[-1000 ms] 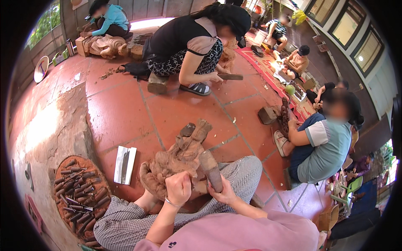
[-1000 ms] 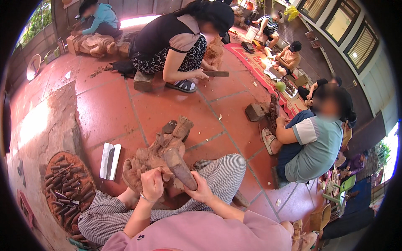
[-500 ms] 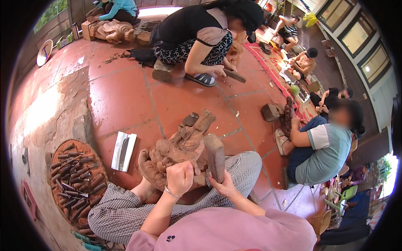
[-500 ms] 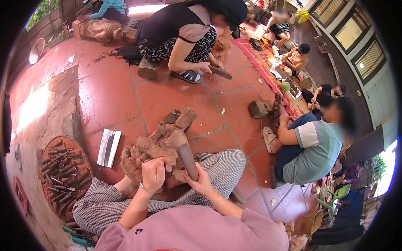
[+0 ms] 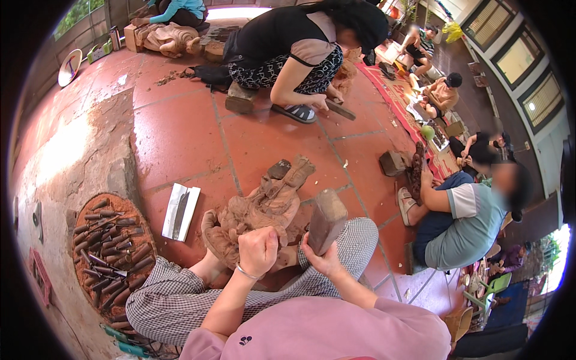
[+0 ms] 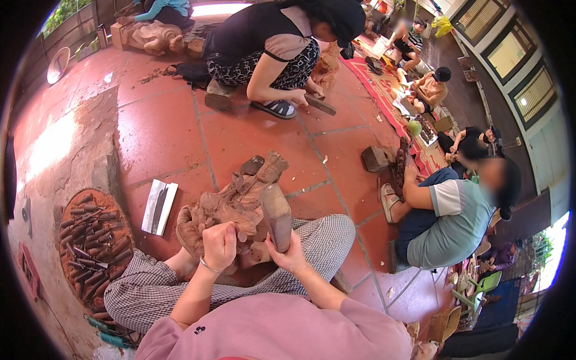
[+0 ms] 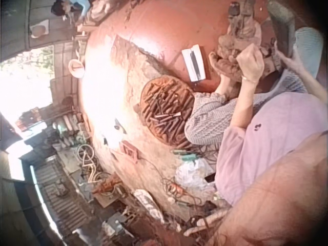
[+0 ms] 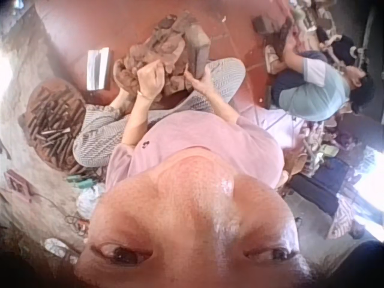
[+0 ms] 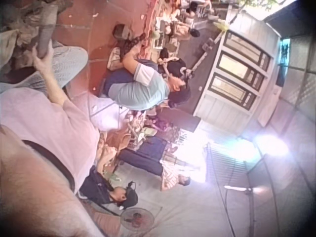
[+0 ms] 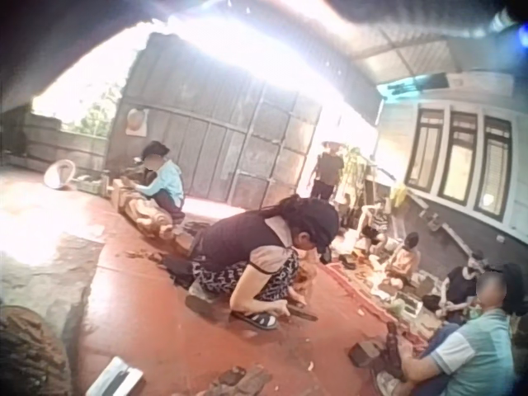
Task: The person carves a wooden object using a chisel and mallet. They repeatedly strike the chisel with the mallet to shape the wood, occasionally adjusting the object's position.
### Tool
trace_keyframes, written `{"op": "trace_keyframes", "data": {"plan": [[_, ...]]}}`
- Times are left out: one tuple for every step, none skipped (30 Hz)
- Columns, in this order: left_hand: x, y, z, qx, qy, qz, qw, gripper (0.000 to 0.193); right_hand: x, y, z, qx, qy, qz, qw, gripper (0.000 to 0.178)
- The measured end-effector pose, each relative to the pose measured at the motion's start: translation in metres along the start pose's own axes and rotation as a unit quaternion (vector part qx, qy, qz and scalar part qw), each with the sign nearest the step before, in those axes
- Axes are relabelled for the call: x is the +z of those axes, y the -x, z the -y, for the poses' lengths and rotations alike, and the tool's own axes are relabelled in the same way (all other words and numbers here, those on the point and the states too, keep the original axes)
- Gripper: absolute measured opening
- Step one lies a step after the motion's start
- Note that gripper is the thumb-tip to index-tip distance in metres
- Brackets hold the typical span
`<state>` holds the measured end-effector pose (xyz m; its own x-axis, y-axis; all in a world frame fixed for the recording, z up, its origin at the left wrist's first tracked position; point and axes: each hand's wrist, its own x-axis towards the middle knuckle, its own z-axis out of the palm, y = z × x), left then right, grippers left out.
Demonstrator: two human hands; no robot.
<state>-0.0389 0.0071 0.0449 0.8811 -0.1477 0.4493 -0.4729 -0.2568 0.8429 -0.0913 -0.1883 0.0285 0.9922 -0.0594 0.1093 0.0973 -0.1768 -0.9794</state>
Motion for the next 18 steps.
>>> {"op": "trace_keyframes", "data": {"plan": [[0.000, 0.000, 0.000, -0.002, 0.002, 0.002, 1.000, 0.033, 0.002, 0.002, 0.001, -0.006, 0.003, 0.001, 1.000, 0.018], [0.000, 0.000, -0.002, -0.003, 0.001, 0.001, 1.000, 0.033, 0.004, 0.003, 0.003, -0.013, 0.006, 0.003, 1.000, 0.018], [-0.002, 0.000, -0.005, -0.004, 0.001, 0.001, 1.000, 0.033, 0.008, 0.004, 0.005, -0.014, 0.000, 0.002, 1.000, 0.017], [-0.003, 0.000, -0.007, -0.006, 0.001, 0.000, 1.000, 0.033, 0.011, 0.005, 0.009, -0.014, -0.005, 0.003, 1.000, 0.017], [-0.003, -0.001, -0.006, 0.010, -0.008, 0.006, 1.000, 0.032, 0.014, 0.006, 0.011, -0.015, -0.011, 0.004, 1.000, 0.017], [-0.006, 0.001, -0.003, 0.020, -0.019, 0.010, 1.000, 0.032, 0.016, 0.007, 0.012, -0.017, -0.009, 0.009, 1.000, 0.016], [-0.008, 0.006, 0.000, 0.021, -0.031, 0.013, 0.999, 0.031, 0.016, 0.008, 0.012, -0.013, -0.008, 0.020, 1.000, 0.016], [-0.009, 0.003, 0.002, 0.031, -0.040, 0.024, 0.998, 0.031, 0.015, 0.008, 0.011, -0.009, -0.007, 0.031, 0.999, 0.016], [-0.007, 0.002, 0.005, 0.031, -0.051, 0.036, 0.998, 0.030, 0.015, 0.010, 0.003, 0.016, -0.018, 0.006, 1.000, 0.015], [-0.007, 0.004, 0.007, 0.036, -0.063, 0.045, 0.996, 0.029, 0.012, 0.015, -0.003, 0.027, -0.019, 0.003, 0.999, 0.017], [-0.007, 0.013, 0.006, 0.017, -0.058, 0.054, 0.997, 0.028, 0.007, 0.019, -0.008, 0.039, -0.019, -0.002, 0.999, 0.018], [-0.005, 0.006, 0.004, 0.023, -0.047, 0.065, 0.997, 0.028, 0.001, 0.013, -0.009, 0.031, -0.016, -0.023, 0.999, 0.020], [-0.005, 0.000, 0.003, 0.029, -0.035, 0.079, 0.996, 0.027, -0.001, 0.013, -0.011, 0.028, -0.014, -0.021, 0.999, 0.022], [-0.006, 0.003, 0.001, 0.016, -0.052, 0.069, 0.996, 0.025, 0.000, 0.018, -0.019, 0.030, -0.002, 0.008, 1.000, 0.023], [-0.006, 0.004, -0.002, 0.026, -0.061, 0.061, 0.996, 0.023, 0.000, 0.017, -0.024, 0.017, 0.017, 0.019, 1.000, 0.023], [-0.005, 0.001, -0.005, 0.045, -0.065, 0.052, 0.995, 0.021, 0.002, 0.013, -0.018, 0.017, 0.016, 0.021, 1.000, 0.024], [-0.002, -0.002, -0.009, 0.031, -0.059, 0.053, 0.996, 0.020, 0.002, 0.009, -0.014, 0.017, 0.015, 0.020, 1.000, 0.025], [-0.003, -0.001, -0.012, 0.011, -0.058, 0.057, 0.997, 0.019, 0.013, 0.009, -0.006, 0.038, -0.019, 0.020, 0.999, 0.026]]}}
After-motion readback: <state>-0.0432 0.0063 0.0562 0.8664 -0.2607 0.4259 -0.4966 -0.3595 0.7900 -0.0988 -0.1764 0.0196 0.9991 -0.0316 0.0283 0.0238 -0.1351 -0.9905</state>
